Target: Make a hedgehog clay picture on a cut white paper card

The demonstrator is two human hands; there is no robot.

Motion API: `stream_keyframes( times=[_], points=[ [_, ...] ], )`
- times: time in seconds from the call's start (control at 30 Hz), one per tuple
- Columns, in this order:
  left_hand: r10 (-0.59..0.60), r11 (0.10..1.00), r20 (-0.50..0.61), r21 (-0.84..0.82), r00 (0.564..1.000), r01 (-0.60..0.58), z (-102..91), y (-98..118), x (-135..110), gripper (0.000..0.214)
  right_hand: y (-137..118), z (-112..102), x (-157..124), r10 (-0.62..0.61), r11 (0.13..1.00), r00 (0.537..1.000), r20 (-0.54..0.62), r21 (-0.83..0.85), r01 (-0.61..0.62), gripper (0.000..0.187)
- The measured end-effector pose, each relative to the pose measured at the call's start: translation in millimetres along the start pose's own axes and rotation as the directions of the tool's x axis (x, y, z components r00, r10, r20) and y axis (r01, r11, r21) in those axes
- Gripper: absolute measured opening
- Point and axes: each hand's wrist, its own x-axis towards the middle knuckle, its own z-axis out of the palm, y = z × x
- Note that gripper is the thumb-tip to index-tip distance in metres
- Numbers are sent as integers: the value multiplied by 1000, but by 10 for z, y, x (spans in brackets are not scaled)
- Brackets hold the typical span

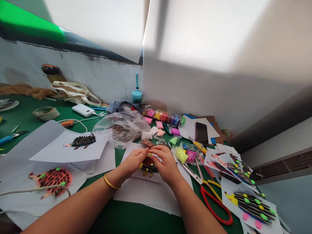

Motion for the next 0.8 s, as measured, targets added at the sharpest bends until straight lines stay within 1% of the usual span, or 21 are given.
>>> stream_keyframes(
  times=[0.07,0.17,0.23,0.33,0.47,0.53,0.57,0.63,0.7,0.73,0.8],
  points=[
    [0,1000,-8,14,1000,0,3,28,-9,62,7,3,3,15,1000,999,-50,3,-15,11],
    [13,1000,-32,20,999,-12,9,80,-27,51,15,-2,3,11,1000,995,-104,-20,-13,12],
    [21,1000,-40,1,999,-21,12,104,-37,47,13,-8,1,-7,999,995,-101,-33,3,11],
    [33,999,-49,-5,998,-34,14,119,-49,45,-2,-12,0,-34,998,997,-69,-49,30,19],
    [53,998,-41,47,998,-52,25,119,-55,42,-34,-7,-4,-82,994,993,-84,-78,75,12],
    [56,998,-71,44,996,-53,29,116,-47,41,-53,-14,-9,-96,993,990,-107,-86,87,13],
    [57,998,-103,31,993,-54,29,115,-40,41,-61,-22,-11,-95,993,987,-126,-83,84,13],
    [49,999,-175,-9,983,-51,21,113,-22,41,-78,-49,-16,-80,995,980,-185,-66,69,14],
    [31,998,-220,-47,975,-42,9,111,-5,42,-91,-83,-18,-58,998,969,-240,-50,47,16],
    [20,998,-221,-56,975,-33,4,109,0,43,-95,-96,-18,-50,998,966,-254,-49,39,18],
    [6,999,-189,-46,982,-15,6,103,-1,46,-99,-106,-19,-44,998,966,-256,-54,31,21]
  ],
)
